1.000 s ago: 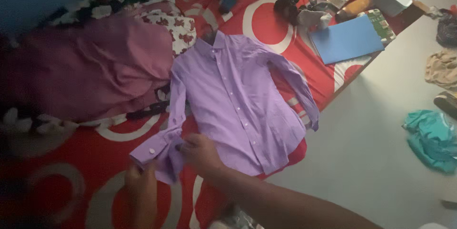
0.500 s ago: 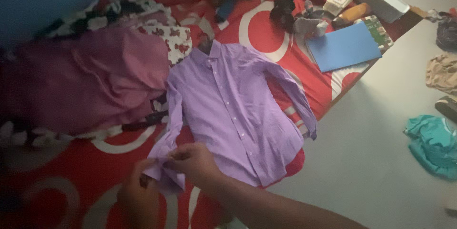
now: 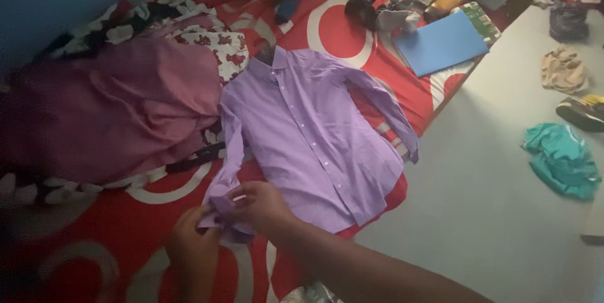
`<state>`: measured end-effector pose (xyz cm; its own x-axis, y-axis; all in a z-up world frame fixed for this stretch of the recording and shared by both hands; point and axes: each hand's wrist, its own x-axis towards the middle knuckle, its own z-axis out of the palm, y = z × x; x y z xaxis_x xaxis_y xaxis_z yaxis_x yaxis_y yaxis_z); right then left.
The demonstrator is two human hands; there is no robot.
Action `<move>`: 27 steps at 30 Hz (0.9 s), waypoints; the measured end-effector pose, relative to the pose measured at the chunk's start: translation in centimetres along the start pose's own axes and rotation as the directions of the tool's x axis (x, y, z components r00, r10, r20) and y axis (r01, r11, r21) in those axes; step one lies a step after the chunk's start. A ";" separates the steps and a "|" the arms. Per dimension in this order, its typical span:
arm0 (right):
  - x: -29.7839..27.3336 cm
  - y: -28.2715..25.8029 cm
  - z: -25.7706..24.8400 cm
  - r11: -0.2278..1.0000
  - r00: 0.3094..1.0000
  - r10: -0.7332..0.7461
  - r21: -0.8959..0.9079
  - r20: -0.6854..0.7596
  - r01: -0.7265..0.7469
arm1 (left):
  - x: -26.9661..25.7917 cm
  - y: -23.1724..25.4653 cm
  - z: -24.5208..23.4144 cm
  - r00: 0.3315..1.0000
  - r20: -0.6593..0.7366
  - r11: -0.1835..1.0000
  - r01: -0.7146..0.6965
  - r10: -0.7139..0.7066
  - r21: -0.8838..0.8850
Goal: The person buttons a long-sleeved shirt by hand, then smooths the fabric and hangs the shirt on a hanger.
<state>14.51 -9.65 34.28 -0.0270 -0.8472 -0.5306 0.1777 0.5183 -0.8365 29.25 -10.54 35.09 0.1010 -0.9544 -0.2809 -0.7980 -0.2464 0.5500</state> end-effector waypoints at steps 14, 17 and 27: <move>0.3 2.6 1.7 0.945 0.992 -0.105 0.304 -0.076 0.124 | -0.2 -1.4 -0.4 0.947 -0.194 0.965 -0.263 0.256 -0.013; 0.6 2.5 1.9 0.964 0.955 -0.248 0.060 -0.162 0.261 | 0.2 -1.4 -0.5 0.776 -0.284 0.811 -0.454 0.564 0.369; 2.4 4.6 0.9 0.967 0.988 -0.093 0.224 -0.122 0.119 | 0.1 -3.4 -0.3 0.901 -0.229 0.927 -0.374 0.367 0.016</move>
<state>16.16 -9.42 29.24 -0.1636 -0.8709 -0.4634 0.3891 0.3747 -0.8415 32.14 -9.83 33.44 -0.0654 -0.9895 0.1291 -0.7874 0.1307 0.6025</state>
